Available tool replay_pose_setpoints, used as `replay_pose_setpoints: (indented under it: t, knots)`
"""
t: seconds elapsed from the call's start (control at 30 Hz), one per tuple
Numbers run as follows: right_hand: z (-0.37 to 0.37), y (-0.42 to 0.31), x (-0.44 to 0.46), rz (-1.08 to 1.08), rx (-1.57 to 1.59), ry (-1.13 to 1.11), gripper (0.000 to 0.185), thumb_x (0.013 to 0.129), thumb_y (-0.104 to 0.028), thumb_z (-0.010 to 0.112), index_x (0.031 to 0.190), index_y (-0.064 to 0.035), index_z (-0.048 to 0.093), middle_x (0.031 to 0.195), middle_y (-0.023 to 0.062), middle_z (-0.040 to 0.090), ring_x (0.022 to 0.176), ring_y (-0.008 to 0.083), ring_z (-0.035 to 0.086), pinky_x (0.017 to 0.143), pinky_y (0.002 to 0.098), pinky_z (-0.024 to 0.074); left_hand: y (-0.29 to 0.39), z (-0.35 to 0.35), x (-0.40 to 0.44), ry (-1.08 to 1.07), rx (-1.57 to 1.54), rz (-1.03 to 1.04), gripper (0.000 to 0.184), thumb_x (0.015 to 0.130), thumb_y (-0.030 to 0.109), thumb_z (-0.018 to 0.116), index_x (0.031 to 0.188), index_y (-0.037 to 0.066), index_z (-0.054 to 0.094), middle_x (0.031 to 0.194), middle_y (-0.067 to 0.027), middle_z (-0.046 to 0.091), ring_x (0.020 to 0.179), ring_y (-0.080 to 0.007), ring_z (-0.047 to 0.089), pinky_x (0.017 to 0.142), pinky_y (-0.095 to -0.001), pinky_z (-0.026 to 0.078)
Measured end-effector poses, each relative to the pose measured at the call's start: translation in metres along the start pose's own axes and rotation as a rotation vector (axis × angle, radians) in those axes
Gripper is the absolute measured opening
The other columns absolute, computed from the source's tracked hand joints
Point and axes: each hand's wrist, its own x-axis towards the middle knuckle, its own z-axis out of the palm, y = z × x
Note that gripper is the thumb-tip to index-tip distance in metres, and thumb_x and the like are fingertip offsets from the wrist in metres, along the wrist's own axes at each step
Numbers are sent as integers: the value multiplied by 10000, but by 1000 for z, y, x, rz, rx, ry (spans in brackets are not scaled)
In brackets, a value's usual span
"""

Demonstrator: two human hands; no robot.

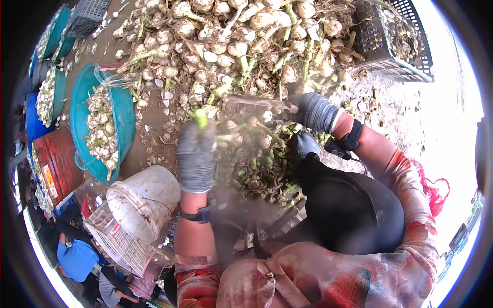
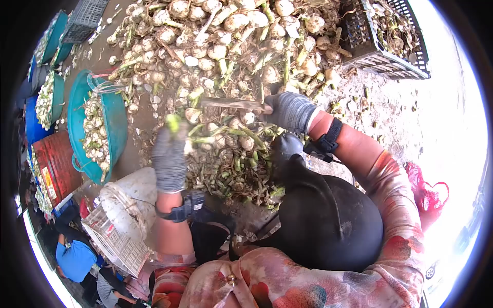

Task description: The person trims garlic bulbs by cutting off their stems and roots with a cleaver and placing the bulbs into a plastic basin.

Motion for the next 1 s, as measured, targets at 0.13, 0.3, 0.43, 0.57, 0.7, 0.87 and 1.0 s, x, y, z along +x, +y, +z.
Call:
replay_pose_setpoints:
  t: [0.13,0.3,0.43,0.57,0.7,0.87,1.0]
  knots:
    - [-5,24,-24,88,194,163,255,858,-305,639,875,-51,632,703,162,622,665,316,621,650,397,493,-40,-150,32,616,-940,55,571,915,456,585,1285,35,477,1263,-133,538,1180,-272,504,949,-458,480]
    - [-2,21,-16,83,342,253,239,870,-285,645,949,-59,657,716,150,630,646,275,603,651,384,491,-73,-119,79,496,-995,-206,634,916,387,615,1372,7,390,1332,-174,499,1237,-364,480,1002,-485,445]
    - [-11,3,-12,161,260,140,374,879,-405,622,883,-31,628,755,216,630,753,403,623,688,452,491,-109,19,150,132,-244,-20,516,894,202,658,1337,17,468,1214,-165,599,1093,-246,579,957,-332,450]
    - [-7,0,-12,154,115,75,379,885,-421,610,927,-44,619,755,216,635,766,413,628,690,461,500,-116,69,178,11,674,-41,703,744,250,742,1337,7,456,1255,-280,547,1189,-430,513,1008,-419,415]
    - [-5,-4,-7,92,162,66,394,870,-443,619,975,-64,602,784,189,650,761,395,640,681,456,503,-133,59,170,-50,129,-42,552,797,94,663,1306,10,463,1249,-213,559,1102,-312,571,966,-366,443]
    - [-11,-37,7,-150,4,102,262,824,-285,626,1004,-97,602,786,169,658,772,376,657,665,463,515,-95,42,93,-144,-667,-176,473,863,43,608,1307,16,445,1206,-142,583,1055,-232,569,948,-332,457]
    - [-10,-58,3,-283,-65,133,266,787,-237,630,1010,-95,600,820,151,664,757,360,667,638,457,519,-103,39,39,-389,17,352,433,962,164,513,1366,47,416,1274,-114,555,1103,-176,560,972,-333,457]
